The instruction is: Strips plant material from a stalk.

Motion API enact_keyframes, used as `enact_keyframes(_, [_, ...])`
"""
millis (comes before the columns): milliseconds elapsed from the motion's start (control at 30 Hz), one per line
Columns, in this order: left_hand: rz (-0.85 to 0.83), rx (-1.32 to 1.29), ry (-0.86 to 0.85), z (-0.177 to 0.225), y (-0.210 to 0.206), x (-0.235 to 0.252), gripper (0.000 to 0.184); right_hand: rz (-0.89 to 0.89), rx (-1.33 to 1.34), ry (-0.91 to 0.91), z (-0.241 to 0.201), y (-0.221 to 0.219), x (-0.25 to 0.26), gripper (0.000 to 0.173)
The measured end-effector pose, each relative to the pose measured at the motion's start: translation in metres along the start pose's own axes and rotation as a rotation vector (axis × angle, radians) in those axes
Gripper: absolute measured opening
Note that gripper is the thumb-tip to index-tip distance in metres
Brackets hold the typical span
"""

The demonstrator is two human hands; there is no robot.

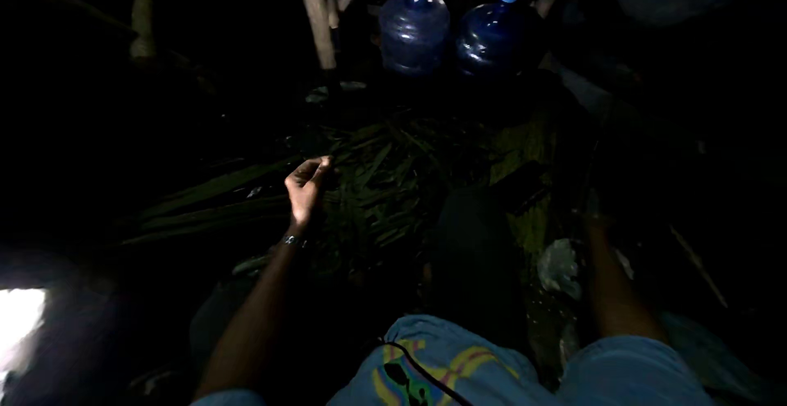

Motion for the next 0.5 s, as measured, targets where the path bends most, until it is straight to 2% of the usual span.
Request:
enact_keyframes(67, [0.066, -0.019, 0.0, 0.0, 0.001, 0.0, 0.015, -0.021, 0.037, 0.066, 0.004, -0.016, 0.001, 0.079])
enact_keyframes(133, [0.082, 0.019, 0.074, -0.009, 0.003, 0.003, 0.019, -0.071, 0.024, 0.157, -0.025, -0.031, -0.019, 0.072])
enact_keyframes(267, [0.056, 0.173, 0.292, -0.052, 0.014, 0.016, 0.026, -0.223, -0.048, 0.402, -0.127, -0.059, -0.084, 0.061])
enact_keyframes(367, [0.083, 0.283, 0.398, -0.098, 0.034, 0.023, 0.038, -0.297, -0.064, 0.784, -0.213, -0.074, -0.147, 0.061])
enact_keyframes(400, [0.111, 0.349, 0.425, -0.102, 0.042, 0.019, 0.04, -0.303, -0.081, 0.935, -0.239, -0.078, -0.173, 0.061])
enact_keyframes(433, [0.128, 0.415, 0.488, -0.089, 0.045, 0.009, 0.042, -0.301, -0.085, 1.044, -0.26, -0.083, -0.199, 0.059])
enact_keyframes(467, [0.137, 0.428, 0.645, -0.06, 0.043, -0.008, 0.043, -0.3, -0.068, 1.138, -0.278, -0.089, -0.225, 0.057])
enact_keyframes(500, [0.183, 0.417, 0.729, -0.033, 0.042, -0.024, 0.042, -0.31, -0.027, 1.234, -0.291, -0.095, -0.252, 0.055])
Point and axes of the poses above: each hand's wrist, its own x-axis towards the middle knuckle, its own y-axis out of the back of the hand, z = x × y, the point moved 7 cm from there along x, towards the middle knuckle, and after that the axes turned 4 degrees about -x, right-handed, at the moved point
